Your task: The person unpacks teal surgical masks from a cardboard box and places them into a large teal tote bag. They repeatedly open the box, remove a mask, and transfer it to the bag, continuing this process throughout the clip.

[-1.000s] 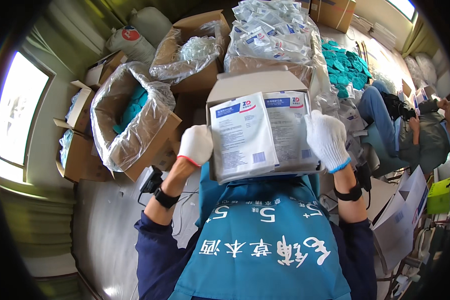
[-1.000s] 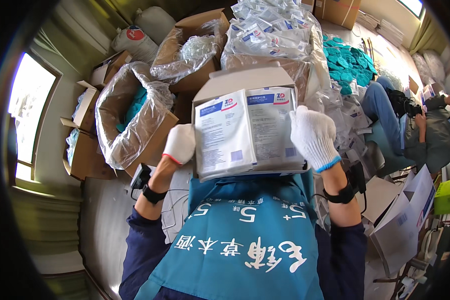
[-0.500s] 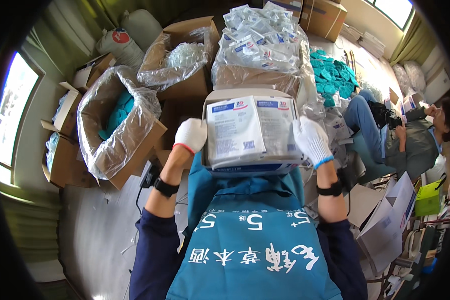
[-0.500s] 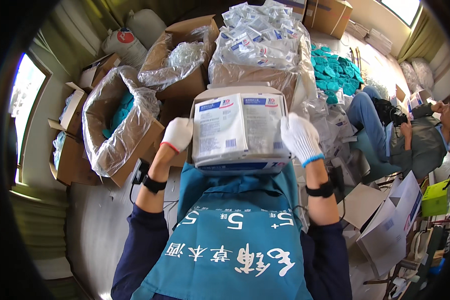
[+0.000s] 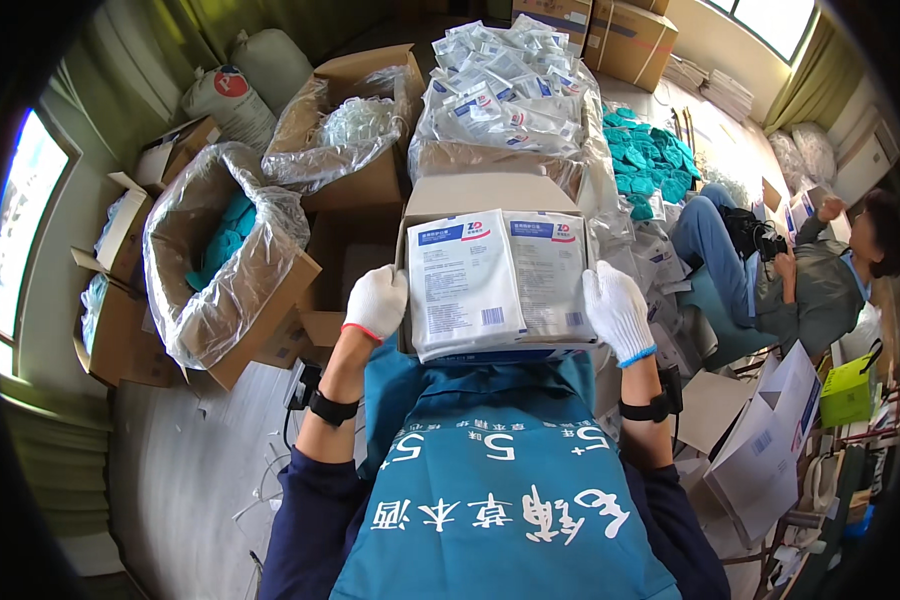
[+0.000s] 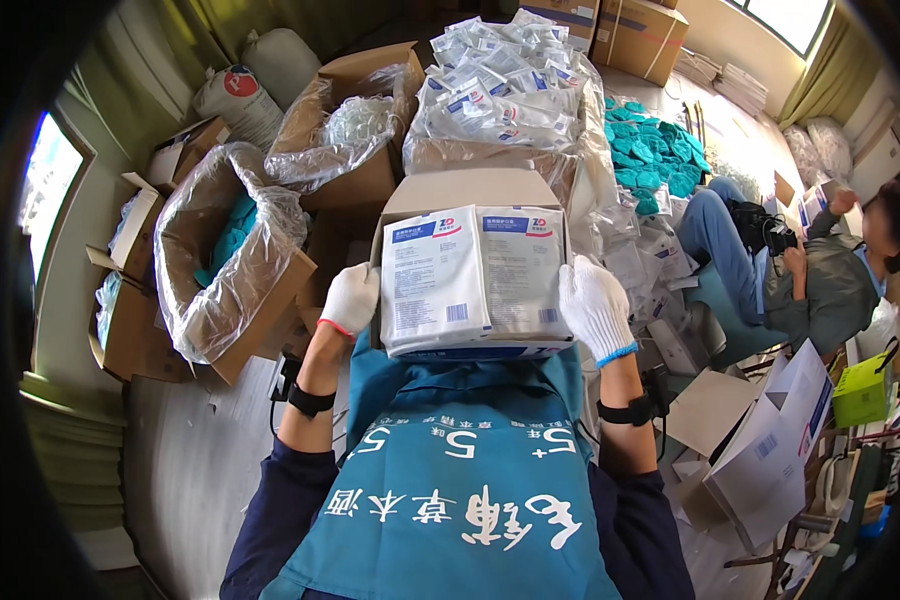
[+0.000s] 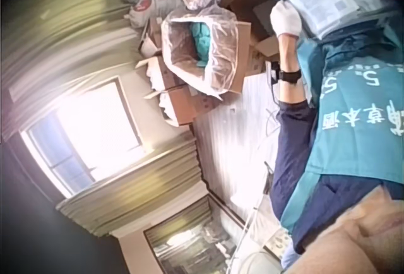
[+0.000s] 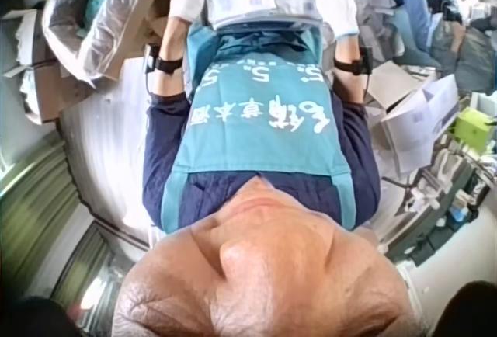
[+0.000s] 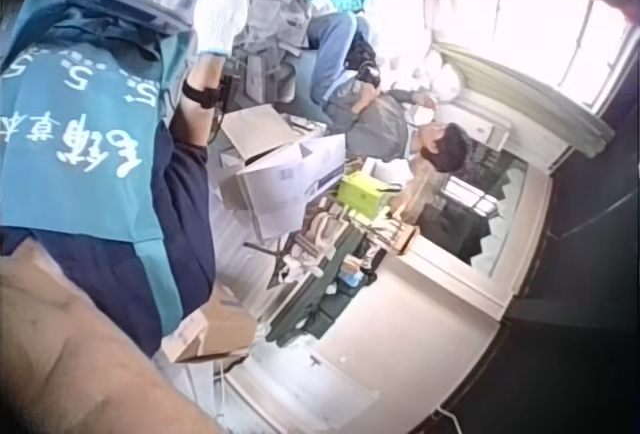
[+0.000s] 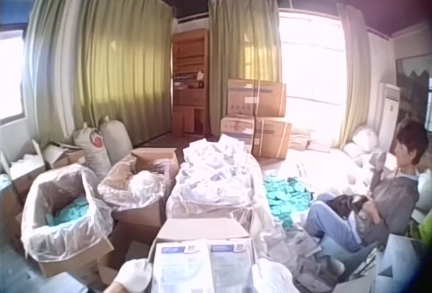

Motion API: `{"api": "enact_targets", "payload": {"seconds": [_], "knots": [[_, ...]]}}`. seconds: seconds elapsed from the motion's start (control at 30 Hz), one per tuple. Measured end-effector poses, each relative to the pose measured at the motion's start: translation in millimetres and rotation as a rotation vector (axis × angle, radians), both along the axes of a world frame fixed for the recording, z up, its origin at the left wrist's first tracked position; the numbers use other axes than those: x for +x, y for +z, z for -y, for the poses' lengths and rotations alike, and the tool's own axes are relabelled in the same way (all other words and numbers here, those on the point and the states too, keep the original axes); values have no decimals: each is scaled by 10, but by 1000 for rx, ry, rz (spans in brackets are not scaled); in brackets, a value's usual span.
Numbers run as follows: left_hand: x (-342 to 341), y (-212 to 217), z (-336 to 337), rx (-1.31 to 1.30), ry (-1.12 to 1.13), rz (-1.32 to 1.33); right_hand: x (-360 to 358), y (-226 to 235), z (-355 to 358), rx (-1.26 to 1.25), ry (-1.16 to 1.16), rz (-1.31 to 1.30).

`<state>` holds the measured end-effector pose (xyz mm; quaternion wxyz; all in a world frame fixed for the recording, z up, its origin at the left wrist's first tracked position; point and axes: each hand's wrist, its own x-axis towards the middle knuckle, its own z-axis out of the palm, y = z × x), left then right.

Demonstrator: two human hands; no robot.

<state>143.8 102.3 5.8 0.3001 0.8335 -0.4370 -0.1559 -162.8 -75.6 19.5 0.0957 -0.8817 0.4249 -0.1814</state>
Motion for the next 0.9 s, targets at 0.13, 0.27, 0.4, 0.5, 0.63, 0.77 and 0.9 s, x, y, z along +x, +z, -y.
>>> {"api": "enact_targets", "payload": {"seconds": [0.13,0.27,0.4,0.5,0.63,0.77,0.9], "knots": [[-2,5,38,6,-15,64,67,29,26,12,-23,-38],[34,-23,18,12,-37,39,73,-26,60,3,-14,4],[23,34,25,49,-89,119,58,-30,85,12,11,-1],[34,54,36,53,-125,150,57,-30,106,13,17,-10],[35,46,50,36,-65,82,64,-52,121,28,10,18],[65,-29,13,-14,-88,90,78,-48,102,94,-10,75],[-14,52,44,-23,6,60,80,17,82,149,-42,44]]}}
